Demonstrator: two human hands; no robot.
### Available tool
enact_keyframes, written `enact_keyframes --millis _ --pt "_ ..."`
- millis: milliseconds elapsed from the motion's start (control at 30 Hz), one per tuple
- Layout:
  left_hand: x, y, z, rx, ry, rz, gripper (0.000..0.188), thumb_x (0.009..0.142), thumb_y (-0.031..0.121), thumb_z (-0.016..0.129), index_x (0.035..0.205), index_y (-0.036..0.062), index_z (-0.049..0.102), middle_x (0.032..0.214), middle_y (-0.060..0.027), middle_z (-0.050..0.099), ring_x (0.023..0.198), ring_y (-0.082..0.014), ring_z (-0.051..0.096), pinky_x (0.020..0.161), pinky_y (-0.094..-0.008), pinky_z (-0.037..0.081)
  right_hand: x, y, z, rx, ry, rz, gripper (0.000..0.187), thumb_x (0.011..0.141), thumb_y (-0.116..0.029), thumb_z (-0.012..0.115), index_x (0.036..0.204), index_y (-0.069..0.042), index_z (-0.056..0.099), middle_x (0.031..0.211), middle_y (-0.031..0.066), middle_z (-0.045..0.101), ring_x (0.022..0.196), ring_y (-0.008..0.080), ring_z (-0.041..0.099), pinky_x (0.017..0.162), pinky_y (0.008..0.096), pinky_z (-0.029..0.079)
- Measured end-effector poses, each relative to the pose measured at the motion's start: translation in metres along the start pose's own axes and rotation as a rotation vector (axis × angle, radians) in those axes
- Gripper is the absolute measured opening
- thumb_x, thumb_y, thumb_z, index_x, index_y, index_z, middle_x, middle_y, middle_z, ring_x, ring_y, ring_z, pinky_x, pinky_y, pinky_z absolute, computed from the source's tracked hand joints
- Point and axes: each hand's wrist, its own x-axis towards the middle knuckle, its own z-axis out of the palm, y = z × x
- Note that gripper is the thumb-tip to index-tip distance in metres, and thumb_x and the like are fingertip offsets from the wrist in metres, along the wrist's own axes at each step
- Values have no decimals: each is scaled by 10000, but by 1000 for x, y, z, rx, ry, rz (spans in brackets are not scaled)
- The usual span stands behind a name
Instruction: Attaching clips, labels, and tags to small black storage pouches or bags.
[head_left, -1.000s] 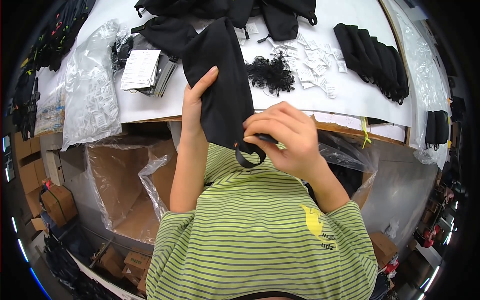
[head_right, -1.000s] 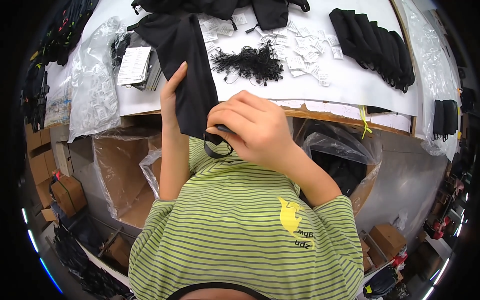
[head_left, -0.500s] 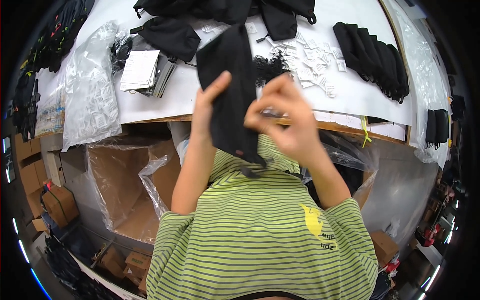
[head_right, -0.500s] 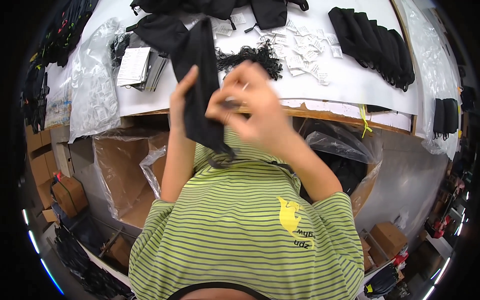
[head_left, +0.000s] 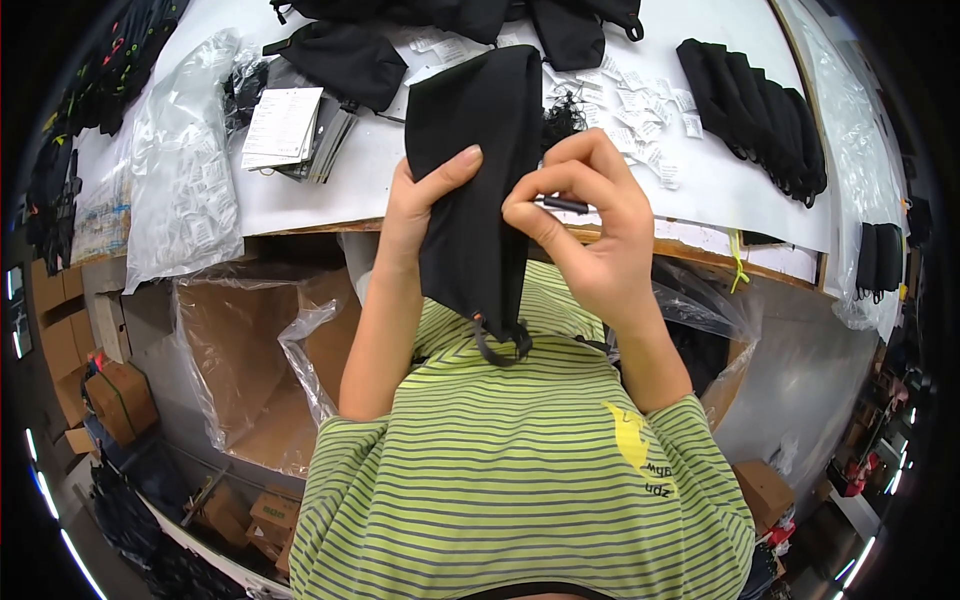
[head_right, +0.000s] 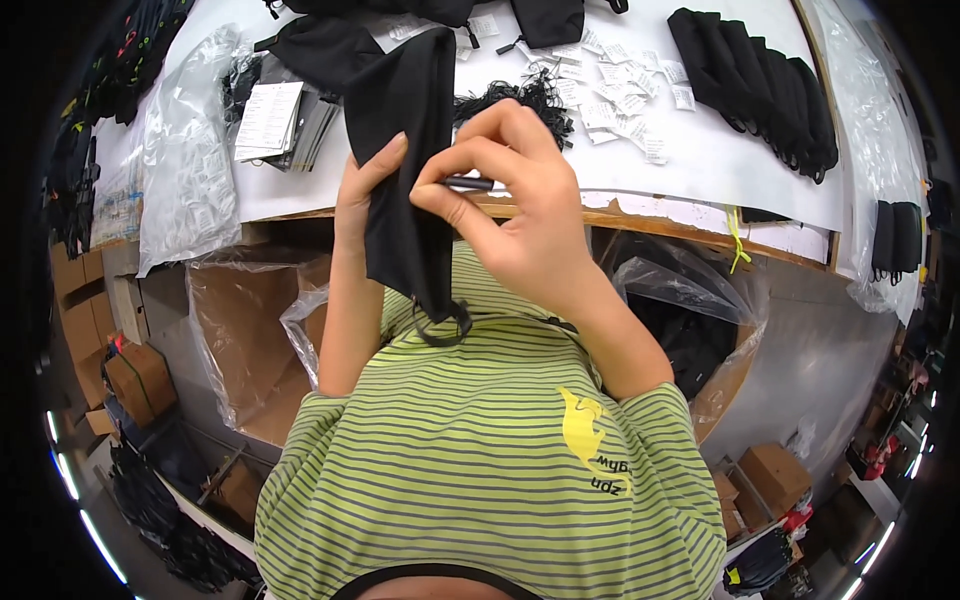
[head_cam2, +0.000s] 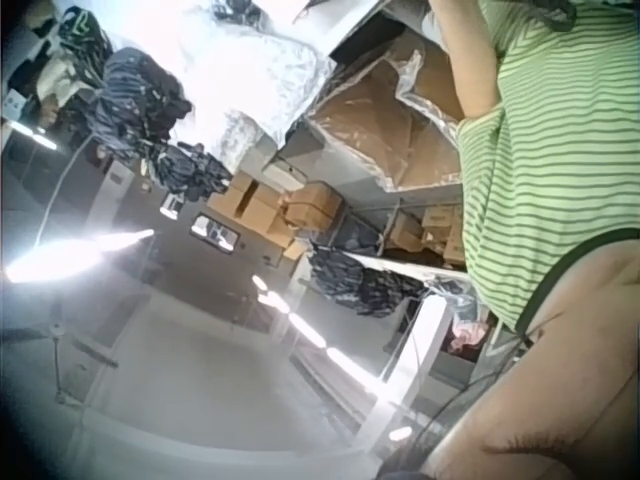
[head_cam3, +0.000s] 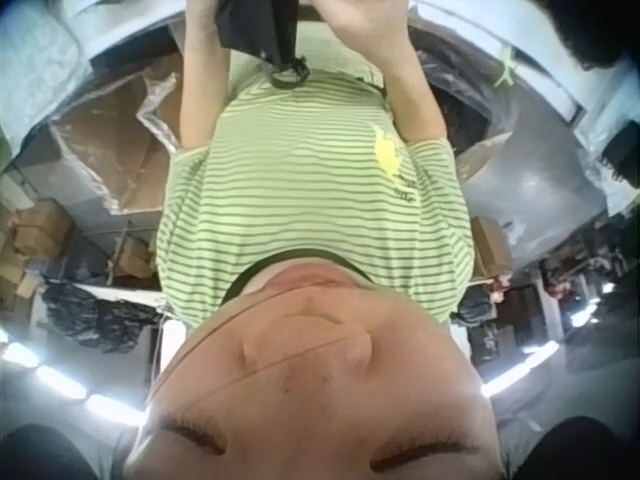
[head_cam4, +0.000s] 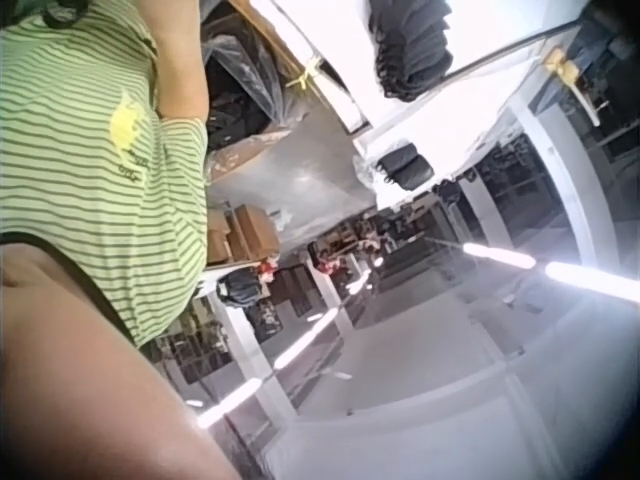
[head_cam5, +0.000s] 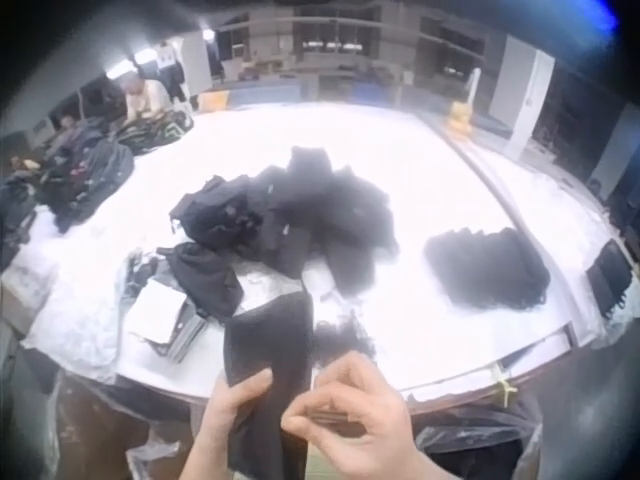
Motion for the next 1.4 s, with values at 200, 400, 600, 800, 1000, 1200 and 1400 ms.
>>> enact_keyframes --millis 200,400,600,800,1000,1200,1400 --pt "-4 3 -2 -35 -39 -56 324 819 116 683 1090 -34 586 934 -104 660 778 -160 660 693 -260 542 5 3 -3 -72 31 -43 105 717 -55 739 776 -30 657 788 31 509 698 124 506 595 238 401" --pt "7 9 -17 -390 -35 -126 225 906 99 557 1088 -33 569 912 -128 669 724 -195 680 618 -288 580 -19 -3 13 189 -216 159 89 744 -81 724 779 -38 655 762 -1 488 683 92 465 578 220 350" --pt "10 9 -24 -439 -107 -137 193 906 109 562 1033 -34 591 869 -126 675 714 -194 682 611 -288 582 -18 -5 12 155 -283 161 107 742 -97 733 774 -30 655 756 5 482 690 104 460 604 226 368" --pt "8 10 -24 -369 -33 -90 223 903 119 561 1052 -44 595 901 -133 674 772 -214 682 683 -312 577 -13 -4 1 -321 -92 -66 231 737 -125 733 942 -68 643 1025 60 534 930 214 484 808 323 390" --pt "-13 4 -4 -251 172 -146 316 932 199 526 1174 -4 535 1095 -84 625 988 -192 619 865 -318 504 -15 6 0 -699 -264 -418 670 557 -134 770 1197 -232 600 1137 35 546 1072 244 510 896 401 400" --pt "-18 0 -40 469 74 344 556 875 245 644 1313 28 379 1257 -114 503 1100 -203 537 910 -337 457 4 14 -33 -57 -250 -6 559 624 -22 719 1162 -112 595 870 53 615 740 198 607 666 307 494" --pt "-17 39 -42 904 -322 597 487 708 45 752 1170 41 598 1015 -80 575 895 -197 551 779 -266 437 5 33 -59 119 -256 -4 381 647 -21 708 1022 -94 701 840 27 610 711 130 566 618 244 454"
